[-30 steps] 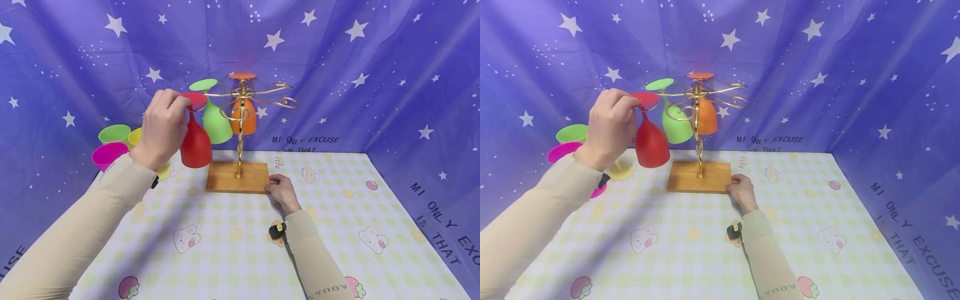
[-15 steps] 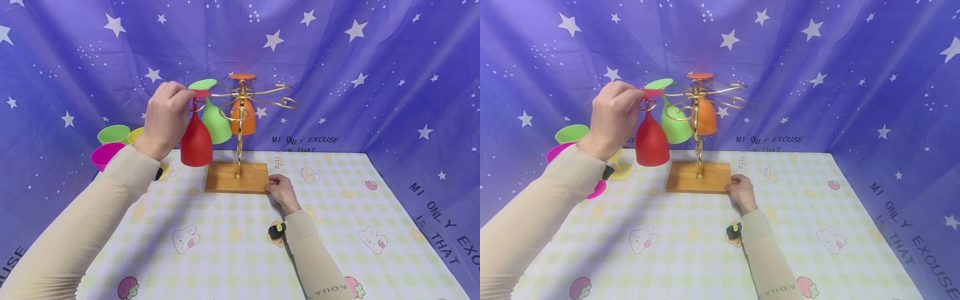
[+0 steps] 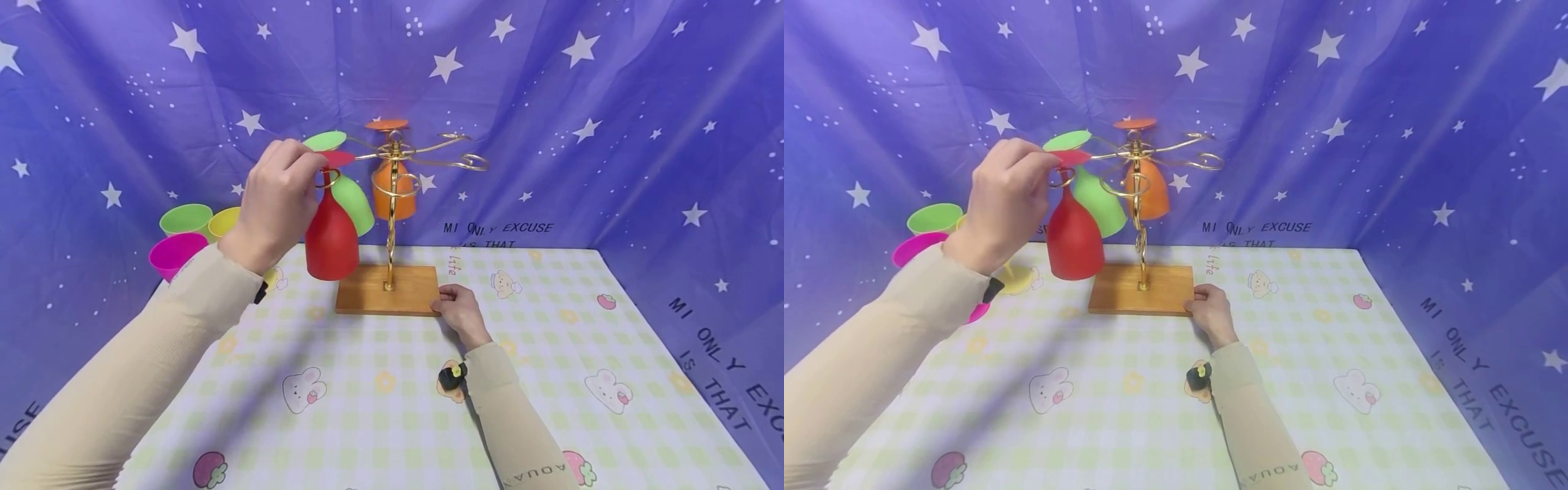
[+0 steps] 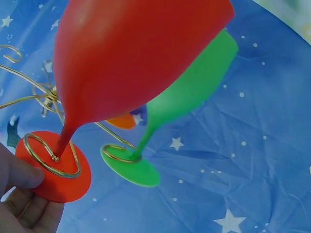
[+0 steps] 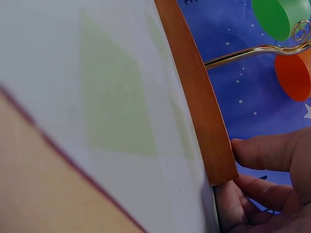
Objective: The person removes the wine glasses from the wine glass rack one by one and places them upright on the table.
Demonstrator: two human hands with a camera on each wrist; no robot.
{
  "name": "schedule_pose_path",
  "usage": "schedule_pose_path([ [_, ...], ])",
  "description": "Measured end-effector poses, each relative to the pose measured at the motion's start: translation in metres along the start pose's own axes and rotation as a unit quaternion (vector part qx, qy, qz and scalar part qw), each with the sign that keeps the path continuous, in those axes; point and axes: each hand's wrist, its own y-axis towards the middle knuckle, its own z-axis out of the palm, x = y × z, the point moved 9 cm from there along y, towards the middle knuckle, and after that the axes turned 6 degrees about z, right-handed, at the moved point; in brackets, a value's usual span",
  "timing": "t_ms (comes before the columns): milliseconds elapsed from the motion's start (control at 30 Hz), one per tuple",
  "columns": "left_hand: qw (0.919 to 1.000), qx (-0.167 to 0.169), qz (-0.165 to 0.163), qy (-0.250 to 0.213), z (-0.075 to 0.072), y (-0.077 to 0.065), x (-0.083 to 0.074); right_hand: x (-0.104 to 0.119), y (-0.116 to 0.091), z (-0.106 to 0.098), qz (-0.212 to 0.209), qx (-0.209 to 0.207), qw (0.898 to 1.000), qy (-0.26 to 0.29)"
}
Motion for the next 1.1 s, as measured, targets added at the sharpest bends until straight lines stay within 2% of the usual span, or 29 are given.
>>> schedule_pose_path([
  [200, 0.9991, 0.012, 0.04, 0.008, -0.002, 0.003, -0.019, -0.001, 0.001, -0.001, 0.004, 0.003, 1.0, 0.001],
  [433, 0.9972, 0.03, 0.067, 0.009, 0.001, 0.011, -0.045, -0.001, 0.001, -0.001, 0.007, 0.006, 1.0, 0.005],
  [767, 0.9964, 0.034, 0.077, -0.01, 0.011, 0.02, -0.072, -0.002, 0.003, 0.001, 0.0, 0.004, 1.0, 0.005],
  [1100, 0.9966, 0.048, 0.064, -0.022, 0.025, 0.031, -0.082, -0.001, 0.003, 0.002, 0.007, 0.0, 1.0, 0.013],
])
